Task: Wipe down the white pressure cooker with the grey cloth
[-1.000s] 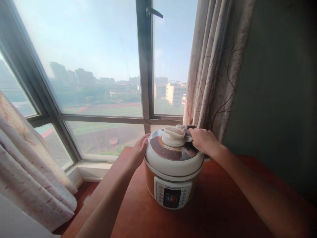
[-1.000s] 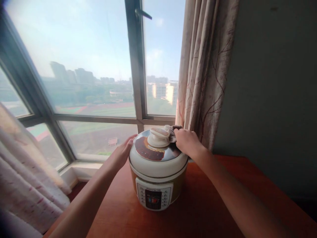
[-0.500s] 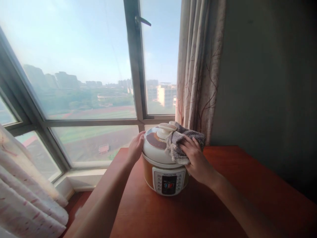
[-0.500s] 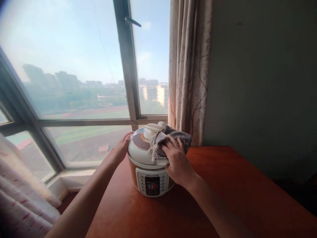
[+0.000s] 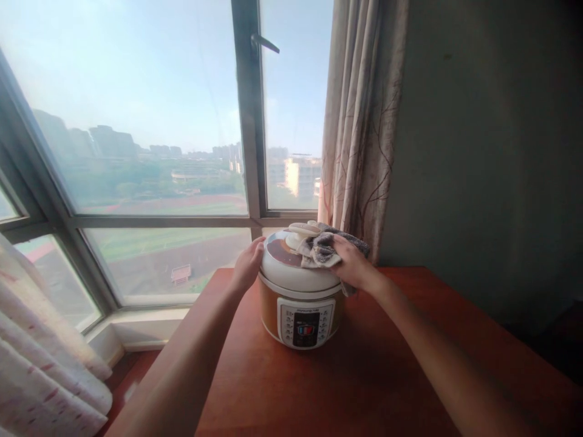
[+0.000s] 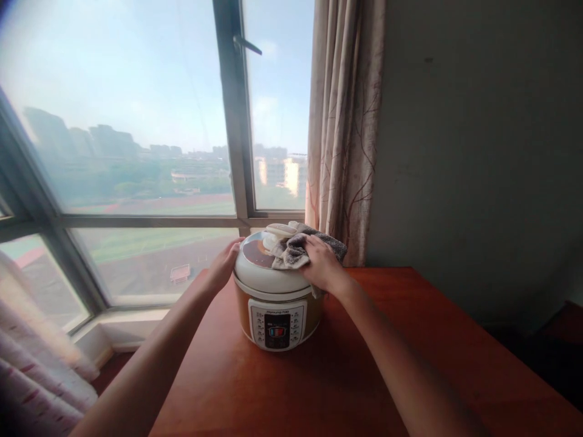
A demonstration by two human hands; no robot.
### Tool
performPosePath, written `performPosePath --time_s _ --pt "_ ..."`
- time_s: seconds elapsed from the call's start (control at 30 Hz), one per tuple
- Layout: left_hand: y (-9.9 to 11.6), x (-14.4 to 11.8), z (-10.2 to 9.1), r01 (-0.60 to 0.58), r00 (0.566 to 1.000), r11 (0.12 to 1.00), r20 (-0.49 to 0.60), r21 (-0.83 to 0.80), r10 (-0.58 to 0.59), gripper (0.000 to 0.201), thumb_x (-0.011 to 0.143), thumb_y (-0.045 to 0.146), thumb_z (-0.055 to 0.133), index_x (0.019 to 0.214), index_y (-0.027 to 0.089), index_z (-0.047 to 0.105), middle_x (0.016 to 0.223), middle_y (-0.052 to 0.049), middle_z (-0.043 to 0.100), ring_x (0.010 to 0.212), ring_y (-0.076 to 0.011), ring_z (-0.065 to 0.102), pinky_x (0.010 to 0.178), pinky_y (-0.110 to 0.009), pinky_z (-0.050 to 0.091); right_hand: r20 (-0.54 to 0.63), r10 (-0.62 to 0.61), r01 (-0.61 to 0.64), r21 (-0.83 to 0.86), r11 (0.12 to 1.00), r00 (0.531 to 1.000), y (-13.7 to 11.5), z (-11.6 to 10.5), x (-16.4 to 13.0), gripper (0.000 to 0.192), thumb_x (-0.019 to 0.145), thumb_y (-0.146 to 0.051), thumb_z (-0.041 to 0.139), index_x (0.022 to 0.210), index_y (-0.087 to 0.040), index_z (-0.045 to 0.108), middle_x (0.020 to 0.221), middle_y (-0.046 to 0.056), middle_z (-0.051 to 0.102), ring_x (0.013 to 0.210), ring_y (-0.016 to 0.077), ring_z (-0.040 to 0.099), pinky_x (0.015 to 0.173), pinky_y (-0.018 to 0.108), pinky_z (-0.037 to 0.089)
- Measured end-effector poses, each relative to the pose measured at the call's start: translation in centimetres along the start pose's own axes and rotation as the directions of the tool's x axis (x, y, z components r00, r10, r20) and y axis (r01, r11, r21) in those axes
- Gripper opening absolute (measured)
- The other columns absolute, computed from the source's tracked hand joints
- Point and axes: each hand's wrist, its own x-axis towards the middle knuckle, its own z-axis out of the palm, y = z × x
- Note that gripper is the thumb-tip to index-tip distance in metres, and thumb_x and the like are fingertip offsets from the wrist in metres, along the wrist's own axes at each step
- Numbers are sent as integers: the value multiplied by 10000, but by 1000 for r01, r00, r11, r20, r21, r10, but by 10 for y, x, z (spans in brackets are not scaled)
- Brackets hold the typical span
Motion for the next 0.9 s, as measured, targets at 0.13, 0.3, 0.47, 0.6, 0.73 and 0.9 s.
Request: performPosePath --time_s 0.13,0.3,0.47,0.6,0.73,0.9 --pt "-2 2 1 7 1000 1000 6 0 -7 616 954 545 249 1297 168 595 1303 -126 644 1238 -312 562 1034 -444 422 128 105 -108 17 994 986 17 -7 29 358 866 -209 585 1219 -196 645 1321 94 636 1203 216 582 1075 360 419" --pt "-3 4 -1 14 1000 999 16 -36 -13 598 931 556 301 1275 176 609 1299 -120 647 1240 -324 555 1037 -452 414 190 289 -283 -60 957 938 36 -11 54 284 886 -192 586 1149 -189 691 1274 80 675 1179 214 610 1002 299 458" --pt "0 8 -4 38 999 998 37 -47 -37 571 905 536 350 1256 173 615 1267 -118 660 1211 -321 568 1021 -438 422 192 348 -336 -96 937 917 43 -10 52 274 915 -296 574 1135 -198 705 1215 80 707 1135 229 642 925 277 489" --pt "2 16 -5 18 996 998 87 -54 -14 589 875 527 368 1244 151 632 1248 -128 668 1168 -326 584 997 -435 440 156 407 -383 -162 909 900 38 -9 41 295 914 -331 559 1119 -178 705 1186 119 712 1114 265 652 903 313 498" --pt "2 22 -5 54 990 990 134 -133 -36 599 840 513 395 1235 142 650 1194 -118 697 1090 -314 615 921 -421 490 105 425 -400 -200 895 899 30 -7 30 290 915 -341 546 1109 -188 698 1236 111 686 1135 249 636 937 322 481" --pt "0 18 -4 71 993 982 101 -177 -54 604 845 549 409 1232 161 661 1185 -106 707 1078 -303 624 898 -400 500 54 414 -396 -207 895 909 21 -8 19 264 918 -327 532 1097 -218 693 1237 82 684 1124 225 633 940 317 478"
